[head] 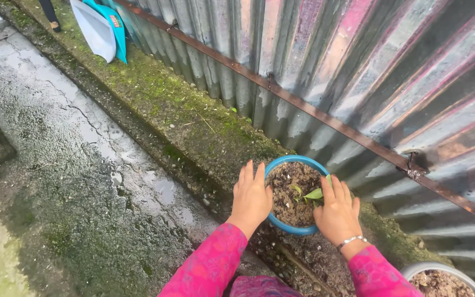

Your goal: Rearranging potted plants by picking them up and moving them to new positions along a ledge.

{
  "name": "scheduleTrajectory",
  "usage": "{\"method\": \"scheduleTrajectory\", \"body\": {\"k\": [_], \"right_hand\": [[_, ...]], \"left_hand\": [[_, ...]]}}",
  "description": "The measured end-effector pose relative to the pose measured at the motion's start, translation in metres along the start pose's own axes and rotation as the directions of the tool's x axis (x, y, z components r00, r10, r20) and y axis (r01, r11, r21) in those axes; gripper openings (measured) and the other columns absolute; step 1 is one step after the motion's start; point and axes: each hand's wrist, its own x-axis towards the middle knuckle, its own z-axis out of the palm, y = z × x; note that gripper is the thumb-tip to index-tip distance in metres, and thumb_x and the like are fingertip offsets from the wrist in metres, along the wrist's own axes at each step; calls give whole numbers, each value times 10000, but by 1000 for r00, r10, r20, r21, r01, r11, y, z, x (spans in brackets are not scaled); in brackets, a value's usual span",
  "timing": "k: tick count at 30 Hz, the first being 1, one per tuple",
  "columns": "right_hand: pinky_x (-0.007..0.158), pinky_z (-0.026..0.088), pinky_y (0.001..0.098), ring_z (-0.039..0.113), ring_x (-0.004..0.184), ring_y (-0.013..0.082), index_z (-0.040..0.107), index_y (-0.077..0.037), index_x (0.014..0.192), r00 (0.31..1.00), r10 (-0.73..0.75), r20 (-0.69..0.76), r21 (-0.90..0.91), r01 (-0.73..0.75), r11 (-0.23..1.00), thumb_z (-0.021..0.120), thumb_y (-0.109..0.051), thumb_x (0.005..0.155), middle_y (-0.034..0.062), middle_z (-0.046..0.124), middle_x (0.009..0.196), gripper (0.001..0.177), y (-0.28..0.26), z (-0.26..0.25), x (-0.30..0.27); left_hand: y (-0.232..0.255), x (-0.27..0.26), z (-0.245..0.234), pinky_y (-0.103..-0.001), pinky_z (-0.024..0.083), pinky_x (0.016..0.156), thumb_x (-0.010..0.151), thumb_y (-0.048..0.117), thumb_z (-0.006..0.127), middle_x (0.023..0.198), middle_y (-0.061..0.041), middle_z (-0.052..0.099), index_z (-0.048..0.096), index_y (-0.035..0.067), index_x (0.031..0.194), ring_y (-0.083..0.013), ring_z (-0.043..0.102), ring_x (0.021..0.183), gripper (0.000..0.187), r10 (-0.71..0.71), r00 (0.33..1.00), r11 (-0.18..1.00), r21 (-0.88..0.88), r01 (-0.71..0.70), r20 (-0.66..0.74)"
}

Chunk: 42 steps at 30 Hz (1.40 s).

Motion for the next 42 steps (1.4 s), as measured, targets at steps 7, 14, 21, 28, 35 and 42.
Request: {"method": "scheduleTrajectory", "body": {"k": [7,14,21,28,35,42], "right_hand": [[1132,307,697,354,1508,385,431,-110,1536,857,-356,-373,-244,280,928,618,-490,896,159,391,1636,768,-26,9,-23],[1250,137,614,208,1564,317,290,-143,1623,866,-428,-258,-215,381,899,425,-542,1031,99,238,1705,727,-85,4,-64],[1242,143,625,210,1564,313,282,-151,1624,765,-600,-235,-228,557,799,419,-560,1027,89,226,1714,737,-140,17,-115],[1239,130,632,183,1573,310,257,-164,1634,631,-754,-180,-195,729,656,400,-585,1029,76,194,1723,751,-194,40,-174],[1230,139,644,183,1574,317,267,-162,1631,409,-900,-151,-163,888,430,429,-572,1020,82,194,1727,753,-248,66,-234],[1246,78,632,152,1586,295,265,-173,1629,117,-988,-98,-93,988,126,388,-579,1040,66,190,1725,725,-286,82,-285]], "left_hand": [[6,-40,-15,-681,198,1156,957,345,568,1685,-199,230,365,60,1565,-382,195,1551,701,164,959,963,250,-104,-231],[-13,-113,-50,-694,52,1187,1051,319,457,1713,-224,107,187,11,1625,-361,86,1581,705,61,977,959,285,0,-205],[-53,-196,-77,-690,8,1194,1052,356,439,1725,-207,67,172,12,1624,-346,47,1591,719,-65,933,920,342,193,-354],[-83,-294,-101,-692,21,1197,1048,378,431,1724,-191,80,154,34,1635,-335,62,1593,735,-186,847,850,350,393,-498],[-100,-393,-114,-688,31,1194,1039,385,434,1722,-199,90,149,28,1638,-338,75,1593,753,-309,707,708,342,617,-636],[-83,-474,-112,-695,28,1187,1049,388,403,1725,-199,50,116,24,1639,-338,51,1589,750,-497,488,524,200,828,-718]]}}
